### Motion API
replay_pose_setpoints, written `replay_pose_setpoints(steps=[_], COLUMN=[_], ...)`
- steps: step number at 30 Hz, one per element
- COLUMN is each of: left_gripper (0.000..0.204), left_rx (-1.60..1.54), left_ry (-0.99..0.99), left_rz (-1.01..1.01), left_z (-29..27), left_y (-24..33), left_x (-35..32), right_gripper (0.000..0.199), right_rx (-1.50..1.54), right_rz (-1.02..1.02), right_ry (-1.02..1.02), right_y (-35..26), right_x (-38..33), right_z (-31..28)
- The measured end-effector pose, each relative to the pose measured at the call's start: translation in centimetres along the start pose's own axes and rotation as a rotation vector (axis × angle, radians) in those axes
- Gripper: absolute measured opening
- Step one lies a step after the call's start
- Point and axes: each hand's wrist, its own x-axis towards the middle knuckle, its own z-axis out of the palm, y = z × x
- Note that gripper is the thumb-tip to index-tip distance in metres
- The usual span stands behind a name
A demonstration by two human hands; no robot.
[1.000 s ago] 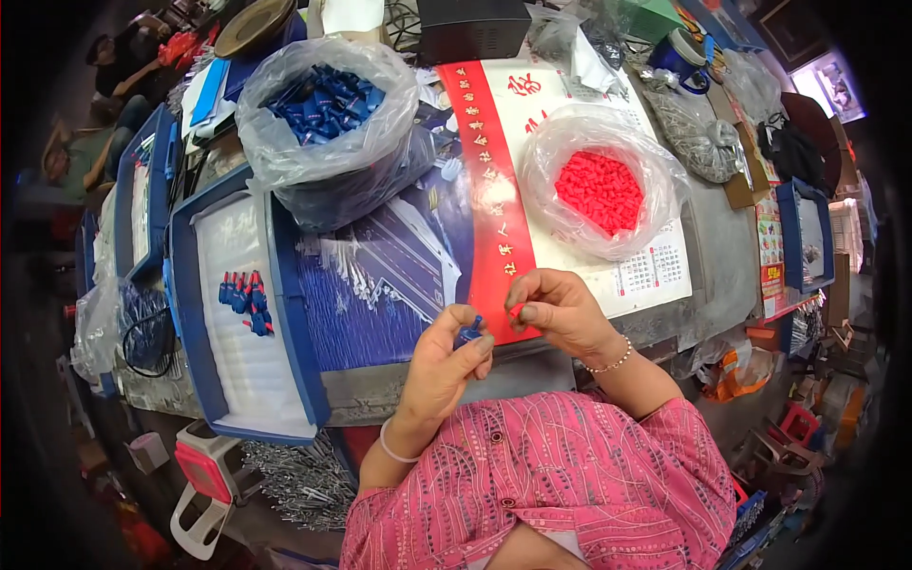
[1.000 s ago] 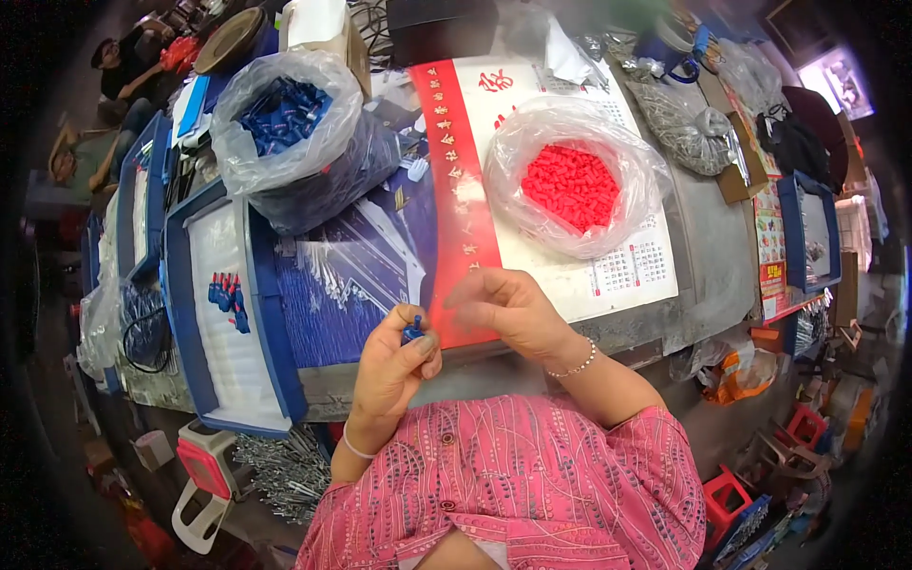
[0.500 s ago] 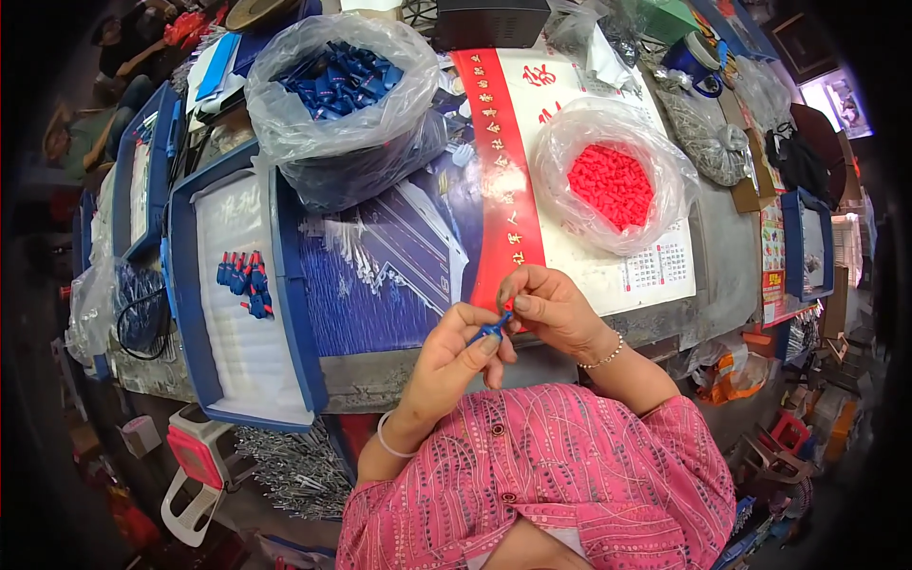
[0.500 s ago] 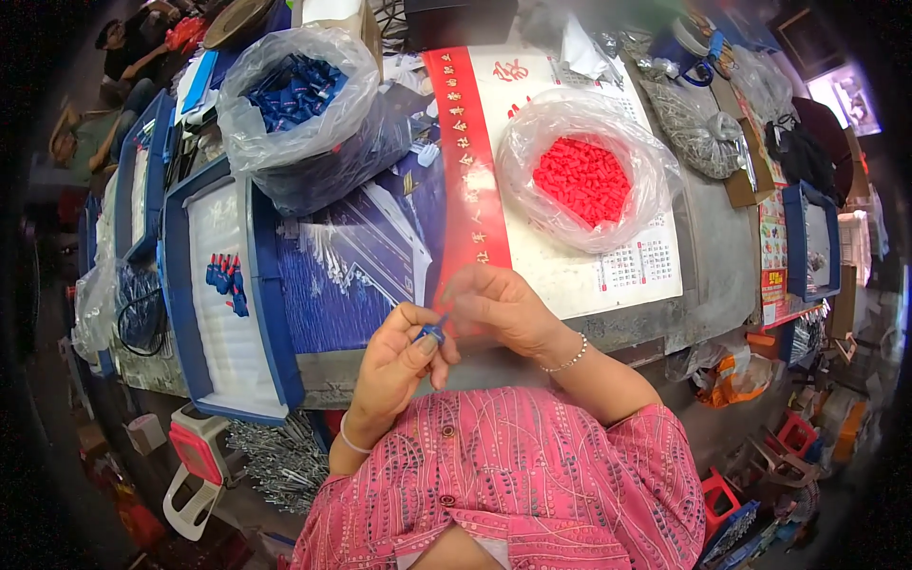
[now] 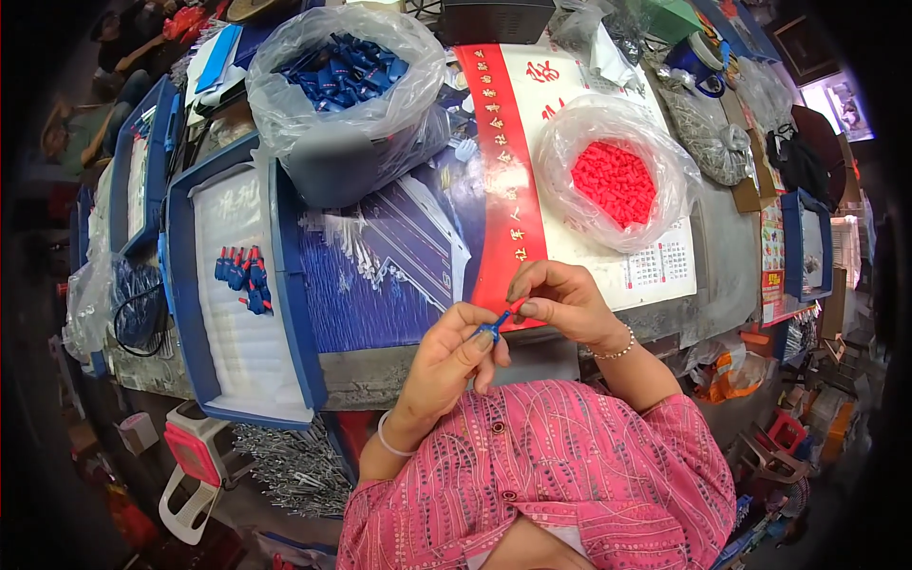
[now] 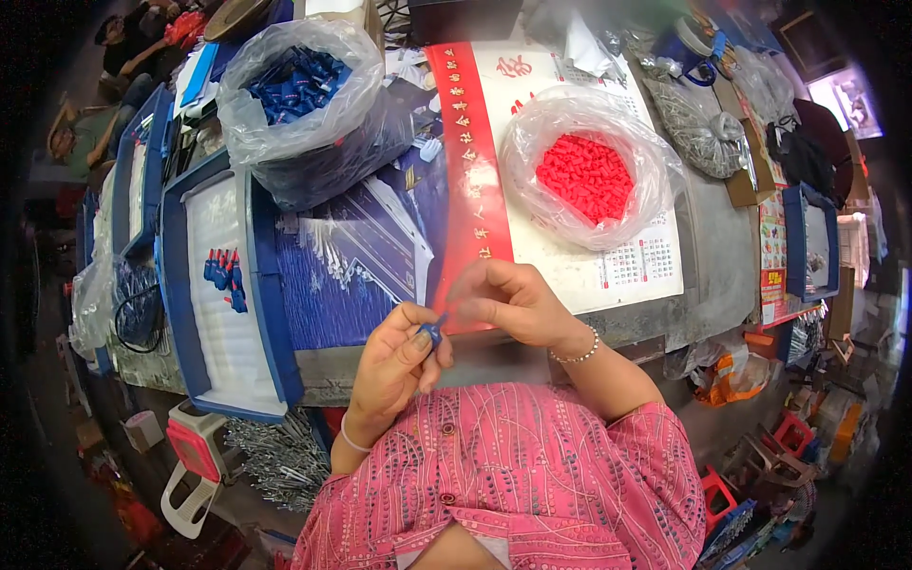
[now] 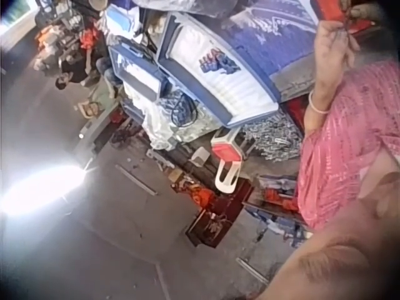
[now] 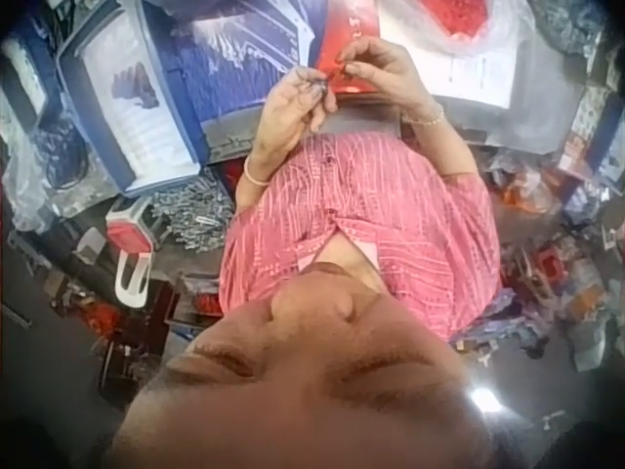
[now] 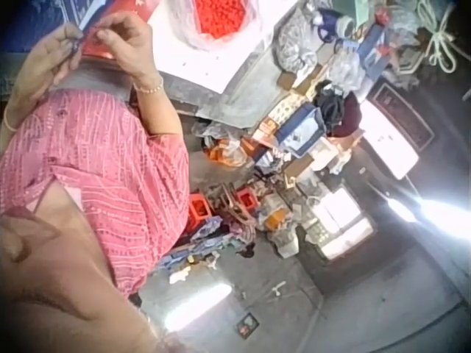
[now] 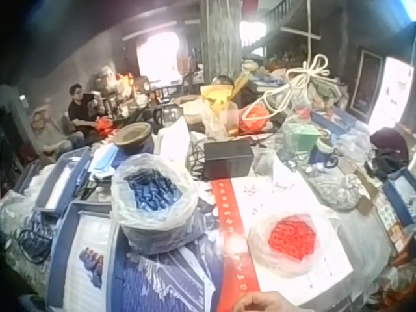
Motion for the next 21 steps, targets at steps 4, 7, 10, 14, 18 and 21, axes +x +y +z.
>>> replay_pose_setpoints(steps=[4, 7, 10, 14, 18, 21], left_gripper=[0.021, 0.02, 0.021, 0.022, 0.02, 0.019], left_rx=[-0.005, 0.0, -0.008, -0.065, -0.036, 0.123], left_ry=[-0.01, -0.013, -0.034, -0.053, -0.048, -0.034], left_rz=[-0.011, -0.022, -0.041, -0.066, -0.076, -0.112], left_z=[-0.1, -0.3, -0.2, -0.2, 0.0, 0.1], left_y=[-0.1, -0.2, -0.2, -0.2, -0.1, 0.1], left_x=[0.0, 0.0, -0.1, -0.2, -0.4, -0.9], right_gripper=[0.014, 0.012, 0.01, 0.01, 0.011, 0.011], right_rx=[-0.027, -0.085, -0.141, -0.172, -0.365, -0.629], right_rz=[0.007, -0.036, -0.041, -0.019, -0.117, -0.219], right_ry=[-0.002, -0.046, -0.06, -0.088, -0.139, -0.176], right_y=[-0.4, -0.9, -1.3, -1.7, -2.1, -2.7], right_x=[-0.1, 0.0, 0.0, -0.2, -0.1, -0.2], right_z=[0.1, 0.1, 0.0, 0.0, 0.1, 0.8])
